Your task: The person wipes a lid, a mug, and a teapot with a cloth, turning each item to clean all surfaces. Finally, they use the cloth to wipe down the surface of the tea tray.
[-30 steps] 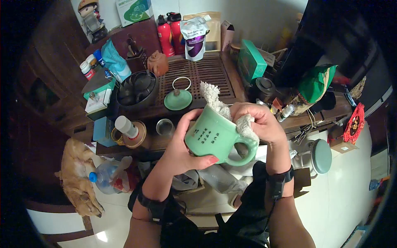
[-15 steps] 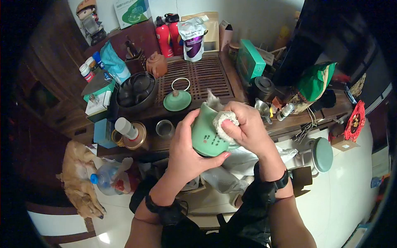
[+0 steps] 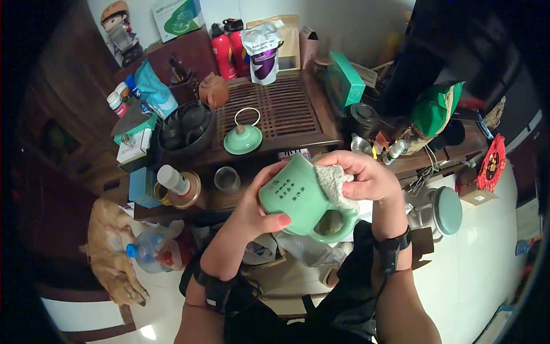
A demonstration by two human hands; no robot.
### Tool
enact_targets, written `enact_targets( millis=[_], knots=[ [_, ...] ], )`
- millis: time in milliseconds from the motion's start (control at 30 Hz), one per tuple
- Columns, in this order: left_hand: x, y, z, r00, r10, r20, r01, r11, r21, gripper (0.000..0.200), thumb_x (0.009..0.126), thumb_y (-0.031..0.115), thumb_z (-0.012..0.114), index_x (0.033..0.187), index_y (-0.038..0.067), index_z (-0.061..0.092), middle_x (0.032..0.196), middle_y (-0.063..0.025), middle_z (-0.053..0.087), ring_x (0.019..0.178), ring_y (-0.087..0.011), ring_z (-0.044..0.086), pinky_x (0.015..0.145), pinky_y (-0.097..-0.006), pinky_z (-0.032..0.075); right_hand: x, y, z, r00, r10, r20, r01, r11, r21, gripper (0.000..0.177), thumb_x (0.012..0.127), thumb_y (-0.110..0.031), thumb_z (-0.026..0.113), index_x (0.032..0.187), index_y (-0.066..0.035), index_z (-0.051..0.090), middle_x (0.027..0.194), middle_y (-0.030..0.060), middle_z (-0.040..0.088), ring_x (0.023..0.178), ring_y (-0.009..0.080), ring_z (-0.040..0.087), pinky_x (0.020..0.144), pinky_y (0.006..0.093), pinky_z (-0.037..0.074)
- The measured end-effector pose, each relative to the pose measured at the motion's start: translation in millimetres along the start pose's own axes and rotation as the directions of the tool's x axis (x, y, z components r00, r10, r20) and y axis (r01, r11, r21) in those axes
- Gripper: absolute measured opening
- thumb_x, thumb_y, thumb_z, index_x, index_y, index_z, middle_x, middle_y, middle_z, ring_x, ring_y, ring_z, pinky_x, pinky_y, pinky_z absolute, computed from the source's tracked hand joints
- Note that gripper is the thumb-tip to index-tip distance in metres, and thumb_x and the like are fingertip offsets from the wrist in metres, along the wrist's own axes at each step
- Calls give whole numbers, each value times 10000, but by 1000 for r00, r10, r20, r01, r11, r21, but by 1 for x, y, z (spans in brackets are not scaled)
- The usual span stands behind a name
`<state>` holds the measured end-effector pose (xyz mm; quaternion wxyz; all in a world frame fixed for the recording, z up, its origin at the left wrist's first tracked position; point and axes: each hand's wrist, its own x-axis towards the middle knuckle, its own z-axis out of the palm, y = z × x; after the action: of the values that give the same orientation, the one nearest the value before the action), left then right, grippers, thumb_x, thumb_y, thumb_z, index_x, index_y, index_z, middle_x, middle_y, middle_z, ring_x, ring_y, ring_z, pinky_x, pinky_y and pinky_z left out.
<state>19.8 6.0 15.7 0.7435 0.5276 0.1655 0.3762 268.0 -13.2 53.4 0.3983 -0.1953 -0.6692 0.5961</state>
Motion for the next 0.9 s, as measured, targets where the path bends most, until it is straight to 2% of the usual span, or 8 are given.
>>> enact_targets(
  millis=[133,433,533,600,667,733,800,900],
  knots=[
    [-2,1,2,1000,-29,-2,28,993,-113,950,635,404,783,1375,23,324,1289,-96,459,1204,-199,463,1011,-353,378,0,6,2,999,-36,-23,37,999,35,446,911,-152,594,1298,27,462,1227,66,558,1100,108,508,951,272,400],
    [2,-16,-2,998,-59,-21,49,942,-331,988,651,515,781,1377,29,321,1313,-78,460,1227,-201,454,1032,-388,376,9,8,6,972,-122,-199,112,992,-63,357,927,-110,545,1257,16,493,1138,50,594,1052,100,530,917,272,424],
    [4,-1,5,990,-48,-131,-15,895,-445,1011,648,505,794,1391,36,295,1318,-62,464,1238,-201,448,1037,-399,377,28,24,19,810,-339,-478,258,939,-228,271,921,-60,530,1186,-10,506,1062,37,602,993,92,546,883,264,441],
    [6,-3,1,941,192,-280,-220,973,-73,1058,637,470,806,1404,7,241,1307,-99,448,1205,-214,468,1021,-385,386,37,36,20,716,-309,-626,369,929,-37,235,928,-58,519,1163,-41,516,1098,51,599,1000,125,570,878,280,458],
    [8,3,5,843,483,-236,-375,843,386,1075,633,459,804,1404,-10,219,1302,-122,433,1179,-220,483,1001,-375,401,38,31,27,640,-166,-750,476,852,217,241,935,-94,511,1171,-46,516,1138,82,596,1020,183,592,900,314,474],
    [6,3,2,815,522,-253,-388,815,431,1082,619,436,809,1395,-28,214,1302,-153,406,1152,-228,492,971,-368,420,42,32,24,569,12,-822,591,689,419,345,966,-256,440,1243,-54,478,1204,136,562,1100,274,558,952,398,464],
    [3,6,1,794,528,-301,-379,818,433,1089,613,431,817,1394,-26,212,1307,-156,401,1154,-231,490,962,-370,428,42,25,16,600,47,-799,593,644,484,412,976,-344,383,1259,-55,462,1224,129,550,1116,278,543,948,407,460],
    [2,12,-2,762,591,-266,-413,759,503,1076,617,421,819,1388,-25,216,1288,-154,413,1149,-235,496,958,-373,433,33,21,12,617,-16,-787,562,708,427,430,967,-345,389,1269,-48,463,1186,132,572,1019,259,583,872,374,493]
  ],
)
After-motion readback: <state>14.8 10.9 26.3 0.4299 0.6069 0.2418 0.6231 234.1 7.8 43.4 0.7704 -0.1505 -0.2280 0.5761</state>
